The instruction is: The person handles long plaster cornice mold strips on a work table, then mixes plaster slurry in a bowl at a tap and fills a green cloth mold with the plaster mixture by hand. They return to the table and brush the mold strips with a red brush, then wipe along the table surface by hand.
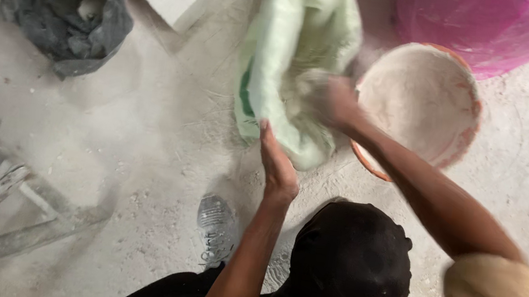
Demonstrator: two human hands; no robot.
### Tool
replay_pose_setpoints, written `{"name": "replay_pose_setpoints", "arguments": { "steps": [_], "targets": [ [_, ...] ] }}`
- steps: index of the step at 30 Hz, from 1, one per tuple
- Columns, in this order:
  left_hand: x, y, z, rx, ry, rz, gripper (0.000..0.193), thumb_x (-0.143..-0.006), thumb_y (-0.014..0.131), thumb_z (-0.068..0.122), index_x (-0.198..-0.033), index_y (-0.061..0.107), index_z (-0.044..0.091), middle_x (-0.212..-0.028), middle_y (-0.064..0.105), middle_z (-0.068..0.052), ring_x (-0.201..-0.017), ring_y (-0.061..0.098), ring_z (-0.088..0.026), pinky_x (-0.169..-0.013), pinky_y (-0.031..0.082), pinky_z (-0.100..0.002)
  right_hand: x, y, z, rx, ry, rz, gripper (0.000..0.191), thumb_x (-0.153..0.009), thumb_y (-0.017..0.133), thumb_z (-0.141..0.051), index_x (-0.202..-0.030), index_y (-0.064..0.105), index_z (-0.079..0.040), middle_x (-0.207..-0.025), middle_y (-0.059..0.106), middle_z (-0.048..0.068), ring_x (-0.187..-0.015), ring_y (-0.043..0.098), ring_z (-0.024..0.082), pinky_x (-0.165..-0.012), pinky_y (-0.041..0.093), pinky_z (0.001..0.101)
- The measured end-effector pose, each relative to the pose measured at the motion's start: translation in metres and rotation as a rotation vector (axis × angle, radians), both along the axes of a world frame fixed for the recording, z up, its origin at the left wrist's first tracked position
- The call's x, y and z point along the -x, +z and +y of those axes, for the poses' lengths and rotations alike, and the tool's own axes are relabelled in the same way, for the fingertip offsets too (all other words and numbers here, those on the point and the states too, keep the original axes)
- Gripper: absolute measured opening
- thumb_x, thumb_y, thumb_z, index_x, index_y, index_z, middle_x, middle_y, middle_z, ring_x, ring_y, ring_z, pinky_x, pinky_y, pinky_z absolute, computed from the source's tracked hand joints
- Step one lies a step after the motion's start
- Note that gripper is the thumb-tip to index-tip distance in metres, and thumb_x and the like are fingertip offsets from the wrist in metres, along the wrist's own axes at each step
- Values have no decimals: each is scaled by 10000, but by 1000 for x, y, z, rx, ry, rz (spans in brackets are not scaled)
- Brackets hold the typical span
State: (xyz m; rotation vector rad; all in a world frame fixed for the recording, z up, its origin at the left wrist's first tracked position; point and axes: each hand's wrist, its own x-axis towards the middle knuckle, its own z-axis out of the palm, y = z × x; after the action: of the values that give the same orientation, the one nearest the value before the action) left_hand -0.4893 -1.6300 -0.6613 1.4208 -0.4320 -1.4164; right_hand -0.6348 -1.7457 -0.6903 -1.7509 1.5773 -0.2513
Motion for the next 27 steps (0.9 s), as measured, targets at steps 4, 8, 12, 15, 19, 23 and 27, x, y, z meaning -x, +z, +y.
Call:
{"name": "replay_pose_setpoints", "arguments": {
  "steps": [4, 8, 12, 15, 19, 23, 27],
  "targets": [
    [-13, -20, -1, -457, 291, 345, 900, -860, 325, 744, -1595, 165, 250, -1571, 323, -161, -1414, 380, -363, -1112, 394, -628, -69, -81, -23, -77, 29, -164, 387, -962, 545, -98, -1332, 656, -89, -936, 725, 171, -774, 685, 310, -678, 578, 443],
    [-34, -50, -29, -424, 225, 498, 899, -873, 320, 758, -1581, 190, 219, -1560, 331, -154, -1406, 404, -362, -1113, 402, -601, -95, -107, 4, -140, -29, -414, 363, -969, 544, -115, -1312, 658, -85, -933, 721, 162, -773, 683, 301, -677, 578, 432],
    [-32, -77, -32, -280, 216, 650, 858, -885, 325, 748, -1553, 243, 216, -1525, 374, -130, -1386, 432, -336, -1107, 418, -575, -101, -107, 27, -241, -21, -614, 342, -977, 543, -132, -1293, 660, -81, -930, 717, 154, -773, 681, 292, -676, 578, 420],
    [-30, -86, -26, -268, 213, 668, 829, -894, 330, 741, -1532, 283, 214, -1499, 406, -112, -1371, 453, -317, -1102, 430, -555, -99, -103, 25, -311, -3, -689, 327, -982, 542, -145, -1279, 662, -78, -928, 714, 148, -772, 679, 285, -676, 578, 412],
    [-34, -80, -29, -258, 216, 694, 794, -905, 335, 731, -1505, 336, 211, -1463, 449, -89, -1352, 480, -291, -1095, 446, -528, -92, -97, 16, -334, 8, -718, 309, -990, 541, -162, -1260, 664, -75, -924, 710, 140, -771, 677, 275, -675, 578, 400],
    [-31, -57, -24, -288, 238, 706, 761, -917, 341, 721, -1477, 389, 208, -1428, 492, -65, -1332, 508, -266, -1089, 462, -502, -91, -93, 18, -353, -5, -764, 294, -997, 540, -179, -1241, 666, -71, -921, 706, 132, -770, 675, 266, -674, 577, 389],
    [-5, -38, 0, -342, 231, 700, 732, -928, 347, 711, -1449, 442, 205, -1393, 535, -42, -1312, 536, -240, -1082, 478, -476, -94, -91, 26, -381, -23, -812, 283, -1005, 539, -196, -1222, 668, -67, -918, 702, 124, -769, 673, 257, -674, 577, 377]
  ]
}}
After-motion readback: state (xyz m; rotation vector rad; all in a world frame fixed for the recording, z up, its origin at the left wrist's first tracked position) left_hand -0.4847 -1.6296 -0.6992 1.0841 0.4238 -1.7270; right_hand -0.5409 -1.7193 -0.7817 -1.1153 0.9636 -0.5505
